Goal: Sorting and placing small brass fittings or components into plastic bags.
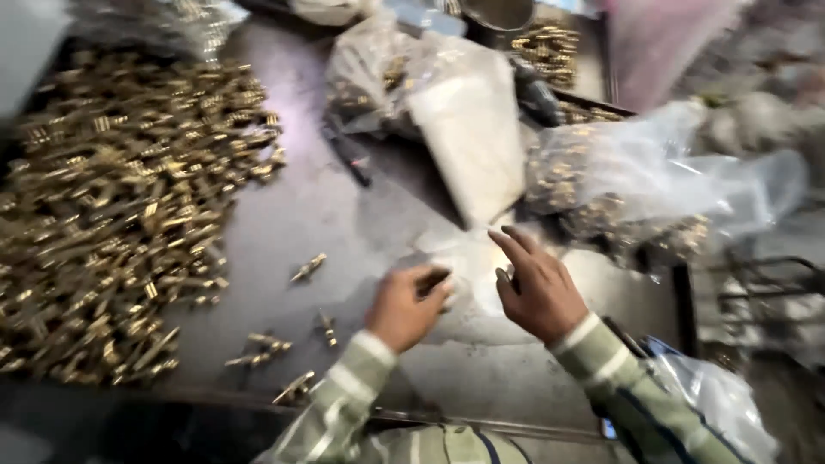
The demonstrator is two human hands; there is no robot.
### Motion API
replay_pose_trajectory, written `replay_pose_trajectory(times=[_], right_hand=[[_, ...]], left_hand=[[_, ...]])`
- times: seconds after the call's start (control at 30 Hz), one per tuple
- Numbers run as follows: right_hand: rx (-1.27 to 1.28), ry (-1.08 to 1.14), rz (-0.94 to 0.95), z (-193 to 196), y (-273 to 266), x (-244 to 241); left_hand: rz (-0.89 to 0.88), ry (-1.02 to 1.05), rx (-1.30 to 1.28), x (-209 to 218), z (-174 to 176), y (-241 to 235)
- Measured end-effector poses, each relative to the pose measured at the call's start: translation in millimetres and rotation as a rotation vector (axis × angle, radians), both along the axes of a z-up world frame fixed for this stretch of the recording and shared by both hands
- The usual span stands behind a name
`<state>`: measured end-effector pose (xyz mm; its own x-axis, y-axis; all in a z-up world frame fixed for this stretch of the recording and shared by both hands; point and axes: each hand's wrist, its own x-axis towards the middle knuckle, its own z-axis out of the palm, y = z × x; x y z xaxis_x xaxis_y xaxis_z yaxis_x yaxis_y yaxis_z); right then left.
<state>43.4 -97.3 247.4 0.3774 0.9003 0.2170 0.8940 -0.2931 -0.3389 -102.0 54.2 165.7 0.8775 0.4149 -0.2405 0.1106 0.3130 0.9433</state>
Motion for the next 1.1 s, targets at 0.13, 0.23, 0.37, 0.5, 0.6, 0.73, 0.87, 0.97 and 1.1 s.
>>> replay_pose_trajectory(times=[0.13, 0.23, 0.37, 0.5, 0.6, 0.73, 0.87, 0.97, 1.1], right_hand=[[-0.078, 0.432, -0.114, -6, 46, -54], [-0.14, 0.573, 0.001, -54, 81, -96], [-0.13, 0.315, 0.139, -158, 122, -144], [-0.217, 0.396, 0.126, -194, 126, -130], [-0.238, 1.192, 0.013, -199, 117, -97], [-0.017, 1.025, -0.029, -132, 160, -89], [0.117, 0.175, 0.372, -124, 202, -94], [-0.151, 0.087, 0.3, -153, 205, -88], [-0.244, 0.41, 0.06, -138, 181, -73]], left_hand=[[0.098, 0.563, 0.797, -109, 20, 61], [-0.052, 0.84, 1.204, -160, -23, 84], [-0.058, 0.656, 1.234, -181, -58, 88], [0.222, 0.585, 0.876, -199, -76, 97], [0.334, 0.646, 0.049, -208, -70, 90], [-0.014, 0.739, 0.729, -181, -18, 69], [-0.124, 0.656, 0.989, -179, -63, 41], [-0.03, 0.569, 0.9, -186, -80, 57], [0.152, 0.422, 0.492, -194, -93, 93]])
